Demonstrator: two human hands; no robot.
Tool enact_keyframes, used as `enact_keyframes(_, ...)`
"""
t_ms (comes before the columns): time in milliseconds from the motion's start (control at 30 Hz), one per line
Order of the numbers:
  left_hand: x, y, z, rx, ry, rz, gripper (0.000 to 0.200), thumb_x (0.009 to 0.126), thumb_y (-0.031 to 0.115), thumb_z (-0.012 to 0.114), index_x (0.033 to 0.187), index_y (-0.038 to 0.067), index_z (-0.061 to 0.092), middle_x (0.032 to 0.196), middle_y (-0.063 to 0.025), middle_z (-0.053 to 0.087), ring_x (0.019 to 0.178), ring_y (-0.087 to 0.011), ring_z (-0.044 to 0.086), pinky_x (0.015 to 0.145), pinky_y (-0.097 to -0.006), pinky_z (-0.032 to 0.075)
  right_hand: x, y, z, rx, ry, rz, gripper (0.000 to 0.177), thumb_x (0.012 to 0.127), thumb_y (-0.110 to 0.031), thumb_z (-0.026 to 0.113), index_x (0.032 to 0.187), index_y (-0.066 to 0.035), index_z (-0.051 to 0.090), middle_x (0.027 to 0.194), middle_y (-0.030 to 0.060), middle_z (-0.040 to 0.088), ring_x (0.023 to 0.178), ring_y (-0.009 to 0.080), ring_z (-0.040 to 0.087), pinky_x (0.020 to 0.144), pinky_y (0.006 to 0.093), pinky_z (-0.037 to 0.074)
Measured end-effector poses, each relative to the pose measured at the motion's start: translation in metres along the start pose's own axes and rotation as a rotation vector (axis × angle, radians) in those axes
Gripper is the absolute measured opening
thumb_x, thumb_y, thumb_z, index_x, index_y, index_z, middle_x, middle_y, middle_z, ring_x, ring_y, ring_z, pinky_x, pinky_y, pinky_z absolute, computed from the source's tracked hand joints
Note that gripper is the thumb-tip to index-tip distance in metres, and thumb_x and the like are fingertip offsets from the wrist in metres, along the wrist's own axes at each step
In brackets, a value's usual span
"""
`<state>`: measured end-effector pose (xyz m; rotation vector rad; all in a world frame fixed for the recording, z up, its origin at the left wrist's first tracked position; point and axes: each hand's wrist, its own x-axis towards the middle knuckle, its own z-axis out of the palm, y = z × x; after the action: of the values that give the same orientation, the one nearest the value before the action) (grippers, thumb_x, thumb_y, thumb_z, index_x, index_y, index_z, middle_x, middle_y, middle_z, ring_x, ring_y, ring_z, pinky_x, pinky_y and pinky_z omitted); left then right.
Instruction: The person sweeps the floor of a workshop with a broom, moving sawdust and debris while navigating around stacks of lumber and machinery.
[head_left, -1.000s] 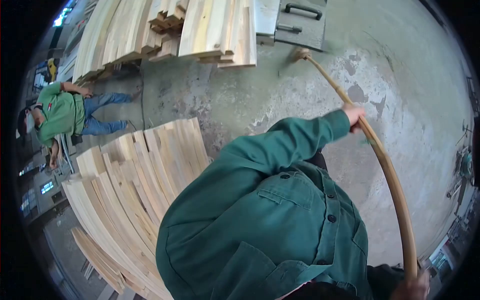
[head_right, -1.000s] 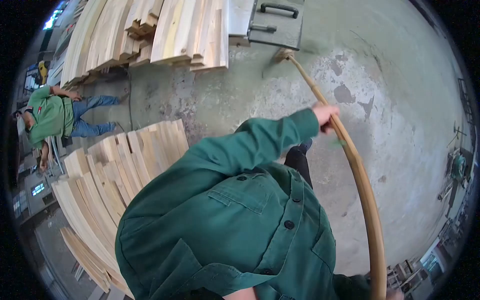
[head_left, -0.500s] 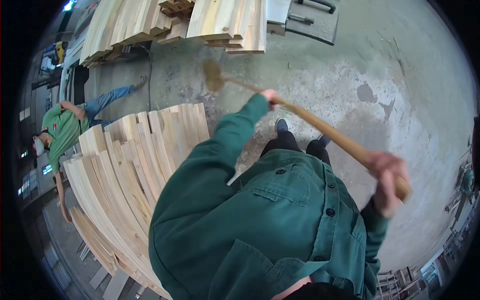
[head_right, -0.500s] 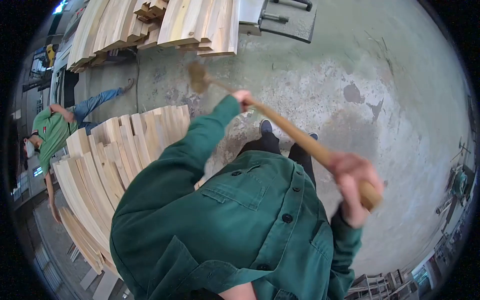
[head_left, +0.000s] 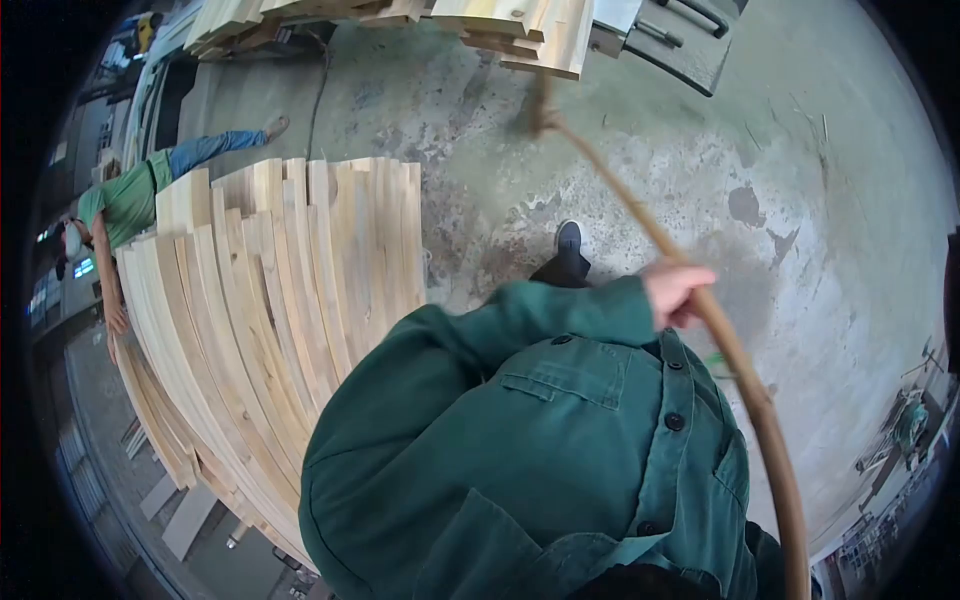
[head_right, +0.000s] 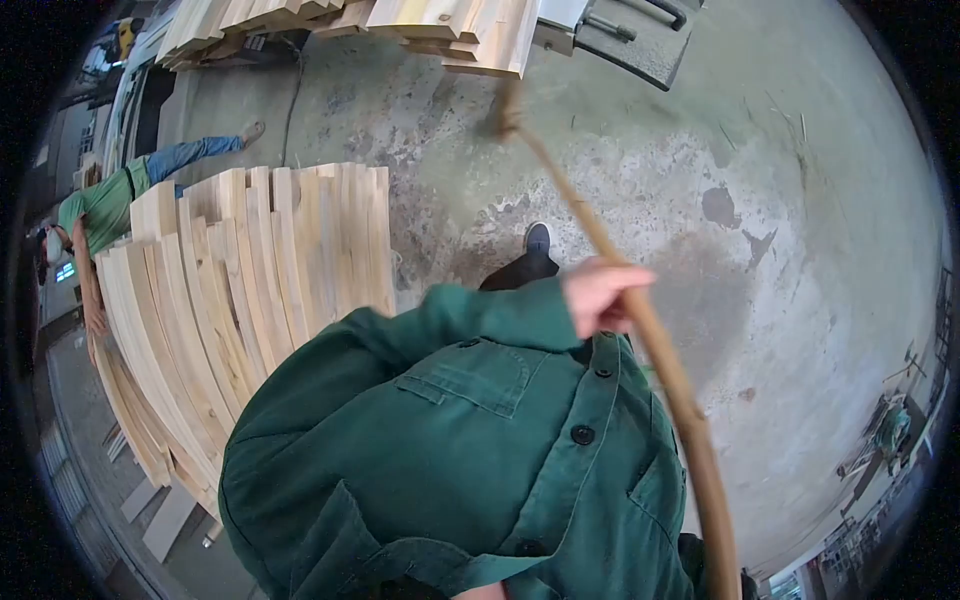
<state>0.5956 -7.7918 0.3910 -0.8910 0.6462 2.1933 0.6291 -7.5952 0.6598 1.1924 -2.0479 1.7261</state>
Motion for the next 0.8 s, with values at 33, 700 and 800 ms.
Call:
enact_keyframes(33,-0.005,-0.004,-0.016,-0.075,0.082,0.012,0.011,0.059,0.015,0.048,0.057,0.006,0.041,0.049,-0.0053,0.042,0.036,-0.011,0.04,0.028,-0.0212,0.034,-0.012,0.018,-0.007,0.009,0.037,0.005,0.012,0.059,-0.013,0.045,0.051,-0.007,0.037,0.043,0.0016,0.039,0.037,0.0102,0.04,0.033,0.0213,0.026)
enact_keyframes(700,0.091,-0.071,0.1,0.119,-0.107,0.026,0.018,0.06,0.019,0.046,0.054,0.004,0.04,0.044,-0.0059,0.041,0.027,-0.0125,0.037,0.024,-0.0209,0.029,-0.032,0.028,-0.092,0.142,-0.313,-0.062,0.012,0.062,-0.013,0.036,0.054,-0.004,0.037,0.045,0.0076,0.036,0.041,0.0188,0.039,0.039,0.029,0.032)
enact_keyframes(800,0.055,-0.088,0.079,-0.045,0.001,-0.053,0.016,0.058,0.018,0.051,0.055,0.006,0.041,0.047,-0.0046,0.042,0.031,-0.0112,0.039,0.024,-0.022,0.029,-0.036,0.039,-0.111,0.234,-0.332,-0.116,0.012,0.062,-0.012,0.036,0.053,-0.004,0.037,0.044,0.0077,0.037,0.039,0.0184,0.039,0.037,0.028,0.031)
